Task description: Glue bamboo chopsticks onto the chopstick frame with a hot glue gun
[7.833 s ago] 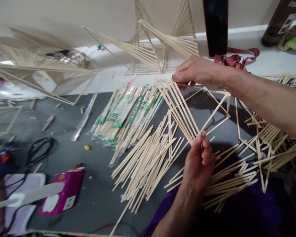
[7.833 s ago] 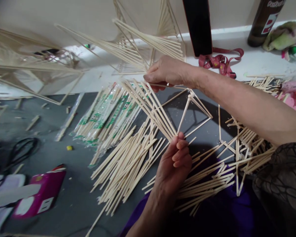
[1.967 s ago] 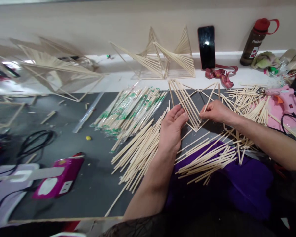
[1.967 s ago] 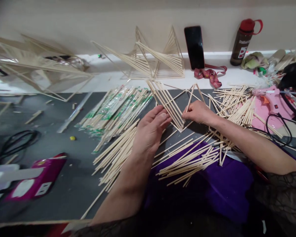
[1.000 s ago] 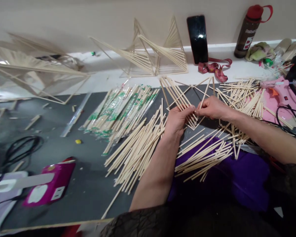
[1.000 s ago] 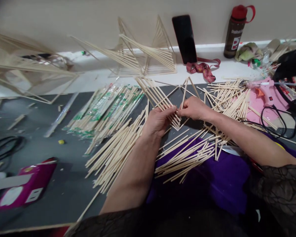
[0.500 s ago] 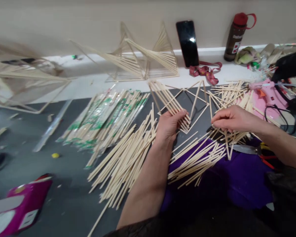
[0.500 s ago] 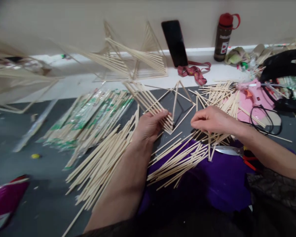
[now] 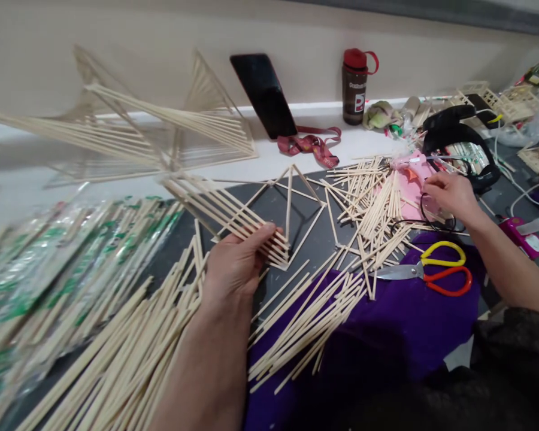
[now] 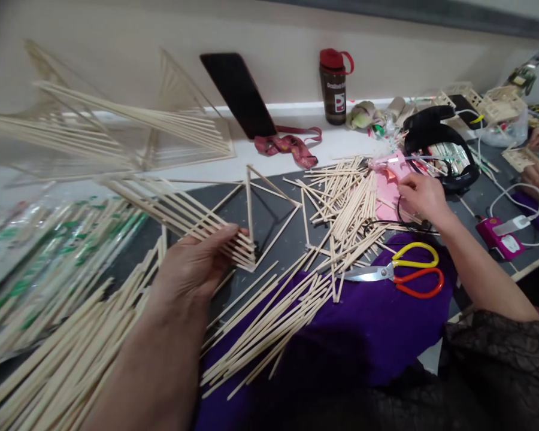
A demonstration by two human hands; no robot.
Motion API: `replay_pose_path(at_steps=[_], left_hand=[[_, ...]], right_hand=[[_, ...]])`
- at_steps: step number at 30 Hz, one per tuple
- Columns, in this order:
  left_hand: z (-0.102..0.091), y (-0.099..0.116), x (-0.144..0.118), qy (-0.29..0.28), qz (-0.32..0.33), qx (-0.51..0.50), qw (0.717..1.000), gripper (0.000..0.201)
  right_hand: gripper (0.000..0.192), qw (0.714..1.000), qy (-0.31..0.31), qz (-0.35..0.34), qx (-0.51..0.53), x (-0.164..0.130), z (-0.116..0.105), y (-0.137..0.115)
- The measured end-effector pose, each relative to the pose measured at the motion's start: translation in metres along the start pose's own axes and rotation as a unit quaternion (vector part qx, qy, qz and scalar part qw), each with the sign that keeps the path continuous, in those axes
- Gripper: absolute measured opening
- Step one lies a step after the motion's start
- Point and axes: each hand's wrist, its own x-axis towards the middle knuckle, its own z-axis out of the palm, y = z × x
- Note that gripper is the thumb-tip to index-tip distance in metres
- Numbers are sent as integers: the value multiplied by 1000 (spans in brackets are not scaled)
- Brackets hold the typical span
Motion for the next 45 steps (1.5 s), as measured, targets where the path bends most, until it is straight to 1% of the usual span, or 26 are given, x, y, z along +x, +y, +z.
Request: replay_pose_path(at_steps=[1, 2, 4, 7, 9, 10, 12, 14, 16, 17, 19, 21, 23, 24, 25, 26, 27, 28, 30, 32, 33, 36, 38, 41, 45], left_hand=[[0, 0, 0, -1, -1, -1, 1000, 16], [0, 0, 0, -1, 0, -3, 1000, 15], [0, 0, 1, 1, 2, -6, 1000, 15], [1, 0, 0, 2, 5, -7, 1000, 16], [2, 0, 0, -3, 5, -7, 1000, 16], [2, 0, -1, -4, 5, -8, 1000, 17], [1, -1, -1, -4, 7, -9, 1000, 19], [0, -3, 0, -4, 11, -10, 1000, 20], [-1, -4, 2, -7, 12, -11, 1000, 21], [-1, -5, 2, -9, 13, -11, 1000, 22], [-1, -6, 3, -11, 15, -13, 1000, 24], [-1, -6, 2, -11, 21, -16, 1000, 25], [0, -6, 0, -17, 28, -19, 999, 25], [0, -7, -1, -25, 31, -23, 999, 24], [0, -7, -1, -32, 33, -28, 999, 24], [-1, -8, -1, -41, 33, -27, 998, 24], [-1, -8, 0, -47, 33, -25, 998, 23], [-1, -9, 0, -49, 34, -25, 998, 24], [-2, -10, 1, -45, 37, -30, 998, 24], [-2, -11, 2, -36, 36, -39, 998, 22], [-2, -11, 1, -33, 34, -44, 998, 21], [-1, -11, 1, -34, 28, -50, 998, 17], [-1, -11, 1, -39, 29, -54, 997, 16], [-2, -11, 1, -48, 32, -55, 997, 17], [-3, -11, 2, -50, 29, -51, 997, 16]], right_hand=[[25, 997, 41, 16, -58, 11, 3, 12], [28, 994, 45, 28, -92, 21, 6, 21], [31, 992, 0, 47, -120, 40, 14, 32], [40, 986, -53, 72, -142, 60, 23, 31], [39, 982, -67, 94, -148, 67, 25, 23], [37, 983, -69, 108, -134, 68, 24, 19], [33, 987, -55, 138, -63, 67, 22, 12], [34, 987, -20, 154, 44, 63, 18, 6], [36, 979, 18, 149, 136, 58, 13, 1], [34, 975, 33, 136, 174, 55, 10, -2], [26, 963, 59, 100, 244, 48, 4, -9], [21, 941, 84, 74, 320, 39, -3, -20], [17, 915, 109, 74, 382, 24, -10, -35], [15, 912, 106, 65, 391, 16, -12, -42], [12, 910, 99, 55, 400, 7, -14, -50], [8, 905, 70, 39, 418, -3, -15, -58], [7, 893, 43, 31, 446, -13, -14, -66], [10, 878, 11, 31, 478, -23, -12, -74], [14, 864, -90, 53, 493, -40, -5, -88], [10, 861, -179, 65, 471, -53, 7, -99], [11, 863, -215, 60, 454, -58, 13, -103], [20, 873, -295, 20, 388, -65, 27, -115], [23, 887, -312, -16, 341, -66, 33, -122], [23, 908, -297, -69, 288, -67, 38, -131], [25, 932, -267, -89, 229, -69, 46, -136]])
